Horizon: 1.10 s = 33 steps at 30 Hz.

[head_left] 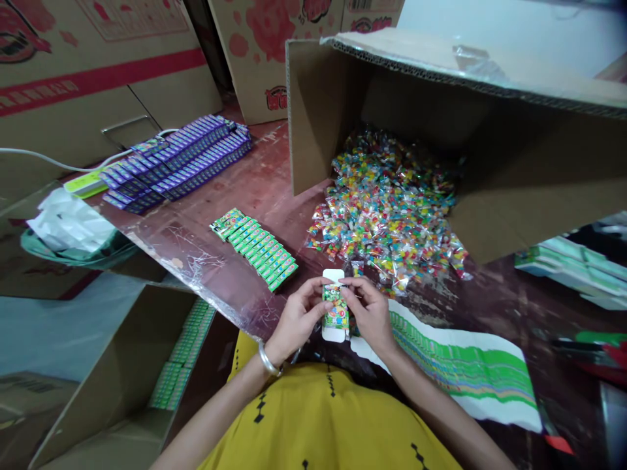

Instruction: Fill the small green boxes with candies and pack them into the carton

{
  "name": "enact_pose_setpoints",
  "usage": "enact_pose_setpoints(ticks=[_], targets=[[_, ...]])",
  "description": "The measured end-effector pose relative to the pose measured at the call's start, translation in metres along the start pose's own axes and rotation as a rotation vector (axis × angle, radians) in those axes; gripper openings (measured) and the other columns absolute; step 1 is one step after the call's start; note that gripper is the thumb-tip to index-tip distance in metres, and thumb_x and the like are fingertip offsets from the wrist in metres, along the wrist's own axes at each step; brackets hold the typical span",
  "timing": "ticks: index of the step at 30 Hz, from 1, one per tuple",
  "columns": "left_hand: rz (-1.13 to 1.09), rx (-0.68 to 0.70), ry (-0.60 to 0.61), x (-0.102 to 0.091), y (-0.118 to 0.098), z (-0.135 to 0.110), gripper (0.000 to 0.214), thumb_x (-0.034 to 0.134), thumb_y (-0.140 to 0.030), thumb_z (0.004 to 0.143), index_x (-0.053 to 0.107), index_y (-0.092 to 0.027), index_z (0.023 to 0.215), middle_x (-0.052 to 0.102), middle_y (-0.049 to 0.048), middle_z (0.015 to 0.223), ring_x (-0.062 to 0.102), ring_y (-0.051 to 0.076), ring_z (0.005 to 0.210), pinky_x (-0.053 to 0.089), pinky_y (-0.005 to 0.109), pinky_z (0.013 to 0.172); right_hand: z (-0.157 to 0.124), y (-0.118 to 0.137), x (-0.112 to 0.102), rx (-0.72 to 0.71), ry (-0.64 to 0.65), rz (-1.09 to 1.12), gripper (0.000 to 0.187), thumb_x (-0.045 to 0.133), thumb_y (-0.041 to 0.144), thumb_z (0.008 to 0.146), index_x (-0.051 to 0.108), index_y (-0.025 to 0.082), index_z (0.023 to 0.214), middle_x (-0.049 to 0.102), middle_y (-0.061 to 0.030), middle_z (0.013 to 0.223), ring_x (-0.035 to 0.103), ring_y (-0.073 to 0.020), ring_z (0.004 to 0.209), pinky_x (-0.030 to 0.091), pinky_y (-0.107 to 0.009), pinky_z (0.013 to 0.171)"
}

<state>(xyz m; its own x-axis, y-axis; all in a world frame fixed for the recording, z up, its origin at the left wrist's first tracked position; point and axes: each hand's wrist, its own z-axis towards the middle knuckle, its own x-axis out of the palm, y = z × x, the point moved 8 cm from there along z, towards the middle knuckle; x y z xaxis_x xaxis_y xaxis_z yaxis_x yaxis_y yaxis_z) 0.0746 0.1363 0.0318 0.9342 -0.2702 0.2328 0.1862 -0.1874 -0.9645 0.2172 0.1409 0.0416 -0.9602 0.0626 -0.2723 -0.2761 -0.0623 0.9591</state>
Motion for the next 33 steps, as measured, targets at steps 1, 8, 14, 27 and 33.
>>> enact_pose_setpoints(ticks=[1,8,14,27,33], targets=[[-0.007,-0.003,0.021,0.001,0.0,0.0,0.034,0.064,-0.025,0.083,0.055,-0.018,0.115,0.063,0.0068,0.108,0.06,0.018,0.094,0.046,0.028,0.084,0.0,0.002,-0.001,-0.021,-0.004,-0.013,0.014,0.057,0.03,0.088,0.066,0.022,0.096,0.061,-0.004,0.093,0.058,-0.0186,0.087,0.046,-0.029,0.077],[0.042,0.03,-0.034,0.003,-0.002,-0.002,0.027,0.062,-0.021,0.084,0.053,-0.019,0.109,0.061,0.006,0.108,0.058,0.017,0.095,0.045,0.027,0.084,0.002,0.0,0.002,-0.006,0.028,0.095,0.008,0.056,0.03,0.089,0.057,0.021,0.089,0.061,-0.0068,0.108,0.06,-0.0206,0.101,0.047,-0.034,0.089],[0.02,0.035,-0.141,-0.005,-0.003,-0.004,0.029,0.064,-0.022,0.082,0.046,-0.021,0.106,0.059,0.0026,0.097,0.059,0.014,0.087,0.046,0.025,0.076,0.007,0.011,0.005,-0.058,0.056,0.206,0.016,0.062,0.032,0.086,0.054,0.023,0.097,0.062,-0.0035,0.09,0.061,-0.0188,0.088,0.048,-0.033,0.082],[0.113,0.019,-0.048,-0.001,-0.009,-0.008,0.034,0.06,-0.018,0.084,0.048,-0.022,0.116,0.061,0.0061,0.106,0.061,0.018,0.097,0.049,0.032,0.087,0.027,-0.005,0.003,0.188,0.235,0.143,0.026,0.072,0.042,0.076,0.063,0.018,0.071,0.063,-0.0002,0.069,0.056,-0.0144,0.064,0.045,-0.027,0.061],[0.128,0.027,-0.052,0.0,-0.007,-0.008,0.04,0.059,-0.019,0.085,0.054,-0.022,0.124,0.063,0.0068,0.111,0.06,0.021,0.102,0.048,0.033,0.09,0.024,0.01,0.002,0.04,0.223,0.074,0.023,0.065,0.036,0.083,0.062,0.019,0.069,0.064,-0.0012,0.073,0.058,-0.0153,0.069,0.046,-0.028,0.065]])
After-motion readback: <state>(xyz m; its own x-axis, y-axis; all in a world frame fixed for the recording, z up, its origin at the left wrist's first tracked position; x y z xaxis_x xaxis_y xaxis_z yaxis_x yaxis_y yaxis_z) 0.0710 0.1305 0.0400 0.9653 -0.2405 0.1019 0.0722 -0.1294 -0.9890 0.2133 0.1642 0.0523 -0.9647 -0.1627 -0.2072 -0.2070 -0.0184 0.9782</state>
